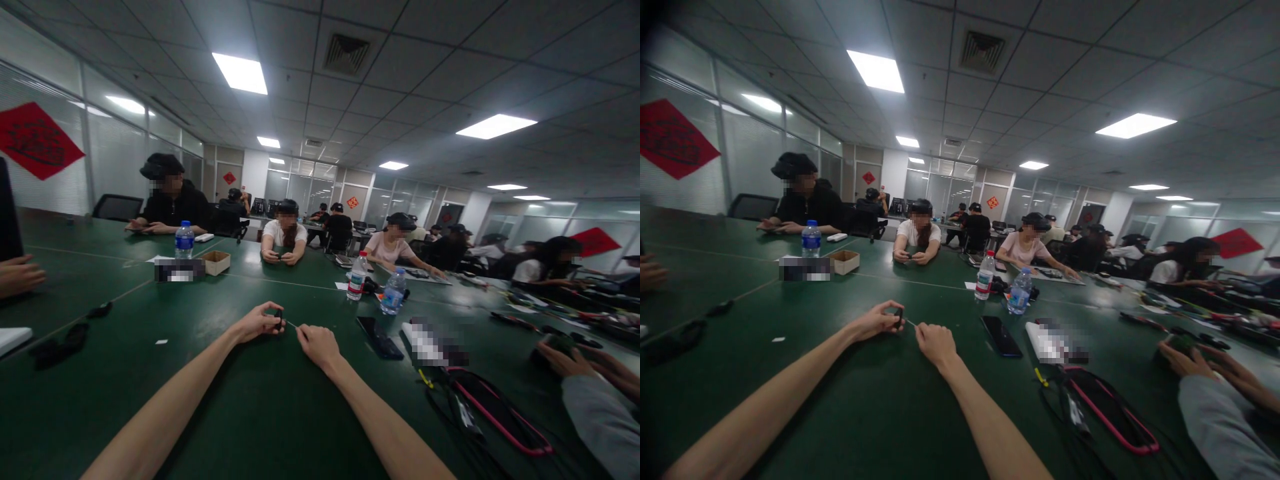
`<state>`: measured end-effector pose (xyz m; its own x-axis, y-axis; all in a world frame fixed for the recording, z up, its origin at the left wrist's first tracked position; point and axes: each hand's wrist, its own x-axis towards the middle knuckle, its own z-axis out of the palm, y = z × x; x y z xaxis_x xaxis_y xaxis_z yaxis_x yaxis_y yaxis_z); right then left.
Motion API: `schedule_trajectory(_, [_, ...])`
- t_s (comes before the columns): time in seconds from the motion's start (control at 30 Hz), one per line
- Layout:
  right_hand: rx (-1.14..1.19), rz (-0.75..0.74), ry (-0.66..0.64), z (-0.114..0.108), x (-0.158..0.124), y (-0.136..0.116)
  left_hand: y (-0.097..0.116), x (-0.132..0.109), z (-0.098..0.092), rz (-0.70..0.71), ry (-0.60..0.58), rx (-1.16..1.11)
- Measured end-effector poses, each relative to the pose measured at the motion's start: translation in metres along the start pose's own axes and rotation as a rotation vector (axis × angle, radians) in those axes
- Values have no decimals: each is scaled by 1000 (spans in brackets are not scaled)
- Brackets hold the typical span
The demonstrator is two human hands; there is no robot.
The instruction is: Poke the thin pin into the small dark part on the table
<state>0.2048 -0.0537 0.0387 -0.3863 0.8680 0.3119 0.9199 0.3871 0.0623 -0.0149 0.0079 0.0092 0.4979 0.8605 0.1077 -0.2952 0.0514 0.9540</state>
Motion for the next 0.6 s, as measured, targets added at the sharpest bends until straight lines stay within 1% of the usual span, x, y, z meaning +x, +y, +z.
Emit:
schedule_trajectory(0.1, [-33, -75, -10, -3, -1, -5, 0, 1, 0, -5, -13, -23])
schedule_trajectory(0.2, [-41, -77, -12, -5, -1, -6, 1, 0, 2, -8, -28, -30])
schedule_trajectory(0.4, [-14, -113, -4, -8, -2, -6, 4, -4, 5, -28, -19, -3])
schedule_trajectory(0.6, [-36, -102, 25, -7, -3, -9, 6, -3, 6, -24, -7, 18])
